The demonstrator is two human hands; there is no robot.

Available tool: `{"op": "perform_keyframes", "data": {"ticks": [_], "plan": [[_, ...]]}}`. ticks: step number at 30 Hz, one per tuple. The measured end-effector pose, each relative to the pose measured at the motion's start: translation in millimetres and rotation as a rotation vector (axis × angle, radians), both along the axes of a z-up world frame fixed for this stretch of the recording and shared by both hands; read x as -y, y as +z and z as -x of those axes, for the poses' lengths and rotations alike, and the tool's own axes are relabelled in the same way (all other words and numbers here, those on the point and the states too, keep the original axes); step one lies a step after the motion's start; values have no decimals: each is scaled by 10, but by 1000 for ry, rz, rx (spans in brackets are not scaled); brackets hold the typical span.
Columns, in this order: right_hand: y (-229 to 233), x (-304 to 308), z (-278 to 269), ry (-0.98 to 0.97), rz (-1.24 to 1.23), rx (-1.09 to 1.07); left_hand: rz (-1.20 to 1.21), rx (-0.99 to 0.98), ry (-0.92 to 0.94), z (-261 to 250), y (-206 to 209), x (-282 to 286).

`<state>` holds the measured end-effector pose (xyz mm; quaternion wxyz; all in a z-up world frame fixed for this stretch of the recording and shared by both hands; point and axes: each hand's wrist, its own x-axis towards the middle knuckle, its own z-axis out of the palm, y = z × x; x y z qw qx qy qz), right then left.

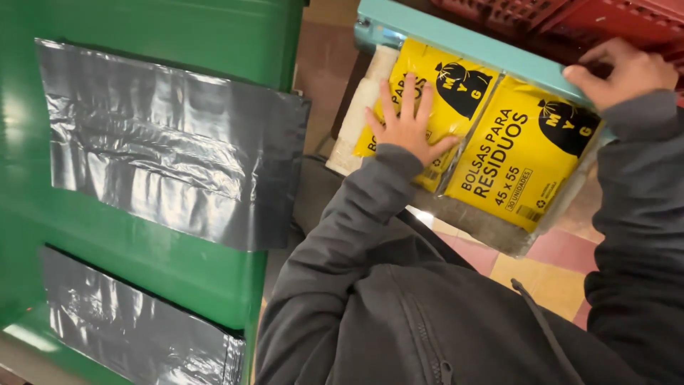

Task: Folding black plastic bags and inserting them into yellow packaging sleeves before sealing them.

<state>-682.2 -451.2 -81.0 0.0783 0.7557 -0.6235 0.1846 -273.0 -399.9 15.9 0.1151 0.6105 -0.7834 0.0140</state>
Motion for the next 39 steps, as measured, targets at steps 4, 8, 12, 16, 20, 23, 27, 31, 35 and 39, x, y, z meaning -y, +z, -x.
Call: {"op": "perform_keyframes", "data": {"ticks": [4,8,12,16,20,23,27,31,35,39], "plan": [[90,-19,-61,11,-12,-46,-1,-15,32,-102,-23,-103],[538,-111,-327,-9,-71,106,-7,-10,39,-208,-32,-225],[686,-143,-422,1,-49,141,4,-16,31,-276,-19,-323],[739,-163,-444,-7,-113,219,-12,-10,24,-333,-47,-383],[714,-164,-454,9,-64,189,-1,-1,21,-368,-72,-425],[725,-163,-476,-7,-89,216,-1,-2,25,-402,-75,-464],[729,-145,-476,20,-64,181,-6,-24,20,-441,-56,-490],[847,-153,-554,-65,-189,287,-7,-23,5,-479,-51,-491],[842,-149,-552,-99,-248,251,-22,-25,6,-481,-41,-489],[714,-135,-477,-10,-172,250,-14,-33,9,-498,-95,-512]]}}
